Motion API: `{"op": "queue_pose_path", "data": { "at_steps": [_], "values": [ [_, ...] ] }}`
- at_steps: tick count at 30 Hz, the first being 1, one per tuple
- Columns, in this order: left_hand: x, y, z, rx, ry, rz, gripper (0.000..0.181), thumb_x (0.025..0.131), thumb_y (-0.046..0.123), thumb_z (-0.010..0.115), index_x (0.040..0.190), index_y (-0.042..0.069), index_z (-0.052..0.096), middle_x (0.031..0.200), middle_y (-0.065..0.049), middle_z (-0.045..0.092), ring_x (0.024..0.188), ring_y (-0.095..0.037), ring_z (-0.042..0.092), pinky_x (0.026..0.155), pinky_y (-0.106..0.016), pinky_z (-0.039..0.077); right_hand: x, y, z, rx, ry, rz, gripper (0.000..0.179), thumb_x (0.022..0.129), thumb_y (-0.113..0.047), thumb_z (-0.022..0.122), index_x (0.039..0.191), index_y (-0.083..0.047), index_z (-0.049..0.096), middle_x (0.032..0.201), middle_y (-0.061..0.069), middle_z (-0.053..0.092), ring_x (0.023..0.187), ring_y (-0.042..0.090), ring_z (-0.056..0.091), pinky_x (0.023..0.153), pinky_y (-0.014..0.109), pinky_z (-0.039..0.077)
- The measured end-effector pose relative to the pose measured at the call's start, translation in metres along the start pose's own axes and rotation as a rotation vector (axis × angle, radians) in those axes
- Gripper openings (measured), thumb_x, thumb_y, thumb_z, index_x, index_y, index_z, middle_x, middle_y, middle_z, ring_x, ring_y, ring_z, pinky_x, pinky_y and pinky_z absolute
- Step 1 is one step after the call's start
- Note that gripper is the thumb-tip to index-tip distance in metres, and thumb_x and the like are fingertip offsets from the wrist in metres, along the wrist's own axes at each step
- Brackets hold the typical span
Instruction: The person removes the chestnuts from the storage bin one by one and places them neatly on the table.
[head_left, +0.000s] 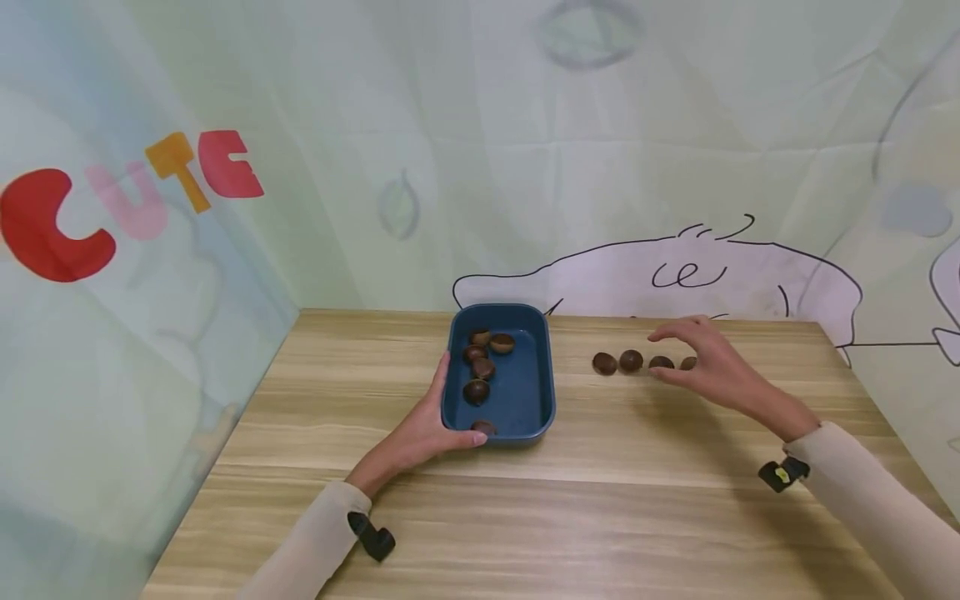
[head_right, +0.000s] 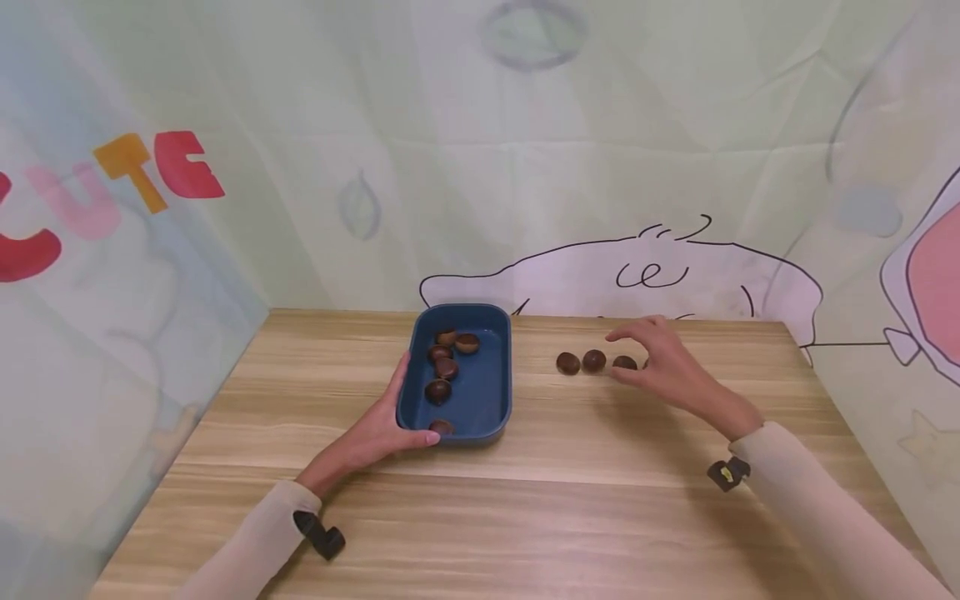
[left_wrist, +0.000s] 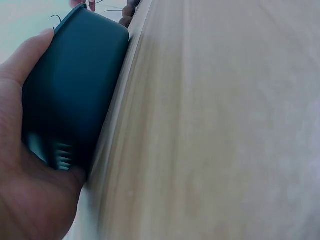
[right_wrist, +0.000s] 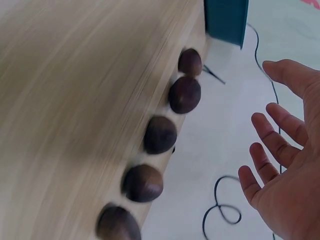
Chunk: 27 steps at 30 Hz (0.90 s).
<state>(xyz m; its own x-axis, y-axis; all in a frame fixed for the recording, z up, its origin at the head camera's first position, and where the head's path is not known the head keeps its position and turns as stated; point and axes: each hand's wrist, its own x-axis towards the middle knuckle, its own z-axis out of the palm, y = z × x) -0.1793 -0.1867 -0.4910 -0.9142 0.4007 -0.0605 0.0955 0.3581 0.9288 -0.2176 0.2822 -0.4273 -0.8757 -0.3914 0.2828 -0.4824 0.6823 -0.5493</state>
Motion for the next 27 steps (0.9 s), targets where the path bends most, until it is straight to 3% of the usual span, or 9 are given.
{"op": "queue_pose_path", "data": {
  "at_steps": [4,9,16,27],
  "values": [
    [0.0,0.0,0.0,-0.003,-0.001,0.008,0.143,0.087,0.045,0.094,0.176,0.029,-0.017,0.185,-0.011,0.001,0.168,-0.038,0.016,0.129,-0.068,0.022,0.008,-0.007,0.009,0.011,-0.016,-0.035,0.042,0.089,-0.004,0.091,0.128,-0.003,0.074,0.133,0.016,0.069,0.126,0.035,0.053,0.093,0.057,0.052],
    [0.0,-0.001,0.0,0.008,-0.002,0.0,0.142,0.087,0.045,0.093,0.176,0.03,-0.017,0.185,-0.012,0.001,0.168,-0.04,0.015,0.129,-0.069,0.022,0.018,-0.015,0.021,0.019,-0.028,-0.091,0.042,0.087,-0.004,0.092,0.126,-0.001,0.075,0.131,0.016,0.072,0.127,0.037,0.054,0.103,0.06,0.045],
    [0.0,-0.002,-0.001,0.034,0.006,0.029,0.144,0.086,0.042,0.094,0.176,0.027,-0.016,0.185,-0.01,0.004,0.169,-0.036,0.014,0.131,-0.067,0.019,0.029,-0.026,0.035,0.022,-0.073,-0.134,0.043,0.088,-0.009,0.093,0.126,-0.001,0.076,0.13,0.012,0.073,0.127,0.036,0.053,0.102,0.057,0.046],
    [0.0,-0.001,0.0,0.041,0.007,0.022,0.143,0.086,0.042,0.094,0.176,0.027,-0.016,0.185,-0.009,0.003,0.169,-0.036,0.013,0.13,-0.068,0.019,0.042,-0.039,0.056,0.048,-0.108,-0.209,0.037,0.088,-0.009,0.092,0.123,-0.008,0.077,0.126,0.007,0.075,0.125,0.032,0.054,0.103,0.054,0.045]
  ]
}}
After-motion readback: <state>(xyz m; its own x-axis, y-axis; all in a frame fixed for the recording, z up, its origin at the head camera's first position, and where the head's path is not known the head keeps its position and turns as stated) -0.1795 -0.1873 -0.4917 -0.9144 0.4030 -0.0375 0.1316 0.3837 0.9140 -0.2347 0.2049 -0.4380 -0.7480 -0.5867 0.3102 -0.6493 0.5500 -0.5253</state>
